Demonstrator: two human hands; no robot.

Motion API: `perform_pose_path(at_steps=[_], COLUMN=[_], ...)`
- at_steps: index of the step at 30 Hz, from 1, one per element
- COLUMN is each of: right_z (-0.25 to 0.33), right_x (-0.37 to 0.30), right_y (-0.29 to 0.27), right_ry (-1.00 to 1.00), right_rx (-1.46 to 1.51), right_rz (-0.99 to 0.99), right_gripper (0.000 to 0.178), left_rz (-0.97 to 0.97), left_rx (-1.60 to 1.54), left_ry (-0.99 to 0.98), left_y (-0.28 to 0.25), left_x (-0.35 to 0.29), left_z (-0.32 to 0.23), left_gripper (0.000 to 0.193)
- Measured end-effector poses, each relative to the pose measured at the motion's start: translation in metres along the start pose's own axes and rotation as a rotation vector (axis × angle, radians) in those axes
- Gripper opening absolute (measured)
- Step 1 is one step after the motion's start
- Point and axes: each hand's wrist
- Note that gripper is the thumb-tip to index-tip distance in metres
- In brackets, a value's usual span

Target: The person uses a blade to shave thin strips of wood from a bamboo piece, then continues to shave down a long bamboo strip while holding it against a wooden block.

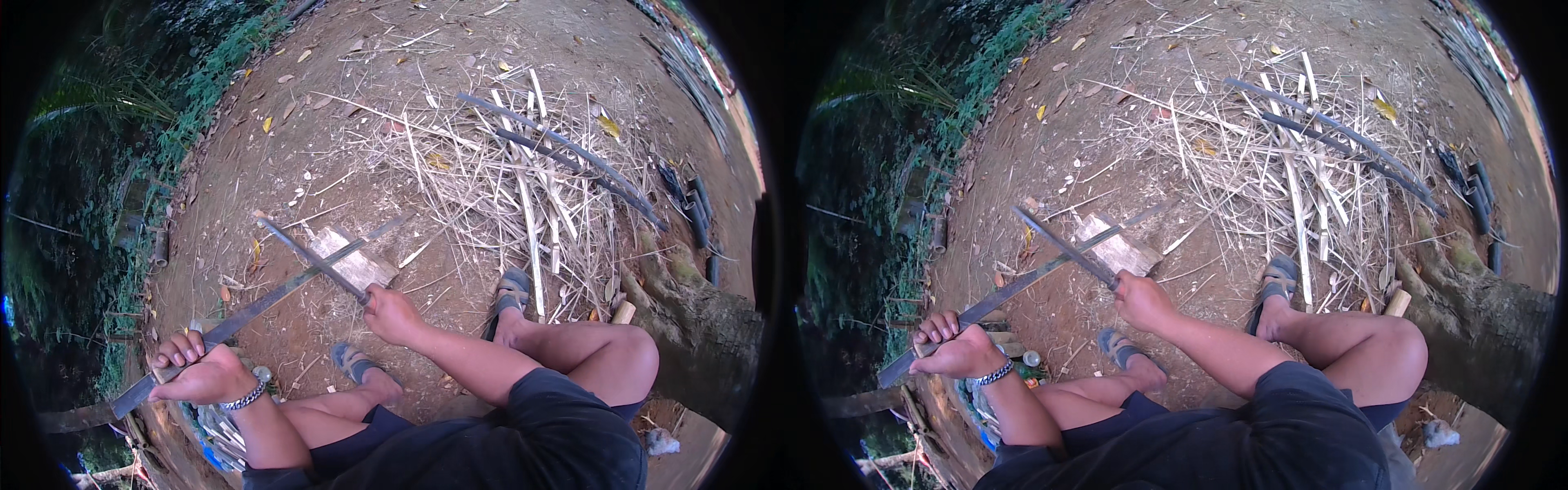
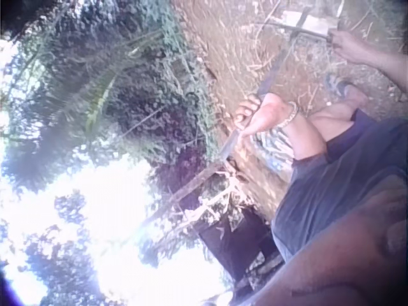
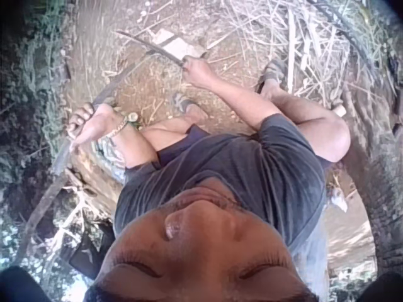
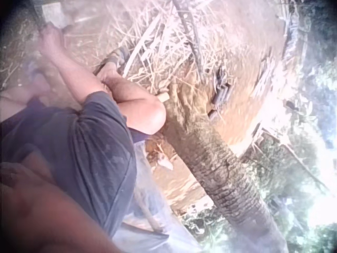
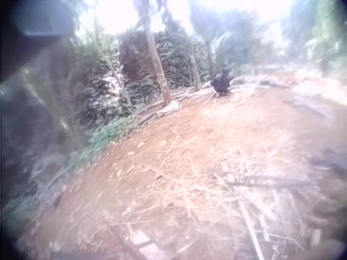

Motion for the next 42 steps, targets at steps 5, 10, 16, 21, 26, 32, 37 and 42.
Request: perform_pose_path(at_steps=[5, 10, 16, 21, 26, 32, 37, 42], right_z=[-0.041, -0.257, -0.155, -0.012, 0.027, 0.043, 0.061, 0.097], right_x=[0.016, 0.048, 0.043, 0.045, 0.046, 0.033, 0.015, -0.018], right_y=[0.018, -0.016, -0.021, -0.054, -0.093, -0.124, -0.152, -0.184], right_ry=[0.039, 0.605, 0.448, 0.226, -0.061, -0.177, -0.354, -0.539], right_rx=[-0.195, -0.249, 0.947, 1.576, 1.617, 1.557, 1.561, 1.531], right_rz=[0.0, -0.224, -0.236, -0.448, -0.634, -0.708, -0.769, -0.692], right_gripper=[0.024, 0.028, 0.017, 0.028, 0.025, 0.026, 0.026, 0.025], left_rz=[-0.155, -0.256, -0.315, -0.619, -0.741, -0.77, -0.771, -0.548], left_rx=[0.072, 0.12, 0.027, 0.104, 0.049, -0.011, -0.053, -0.093], left_ry=[0.032, 0.017, -0.04, -0.16, -0.327, -0.47, -0.616, -0.914], left_y=[0.002, 0.011, -0.037, -0.04, -0.072, -0.13, -0.173, -0.162], left_x=[-0.004, 0.022, 0.063, 0.059, 0.039, 0.013, -0.012, -0.074], left_z=[-0.01, -0.014, -0.076, -0.109, -0.11, -0.087, -0.041, -0.015], left_gripper=[0.062, 0.061, 0.062, 0.065, 0.068, 0.069, 0.064, 0.061])
Point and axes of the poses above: each hand's wrist, its own x-axis towards the middle knuckle, its own y-axis out of the palm, z = x × y, and after that the axes turned 1 degree about -y, right-handed
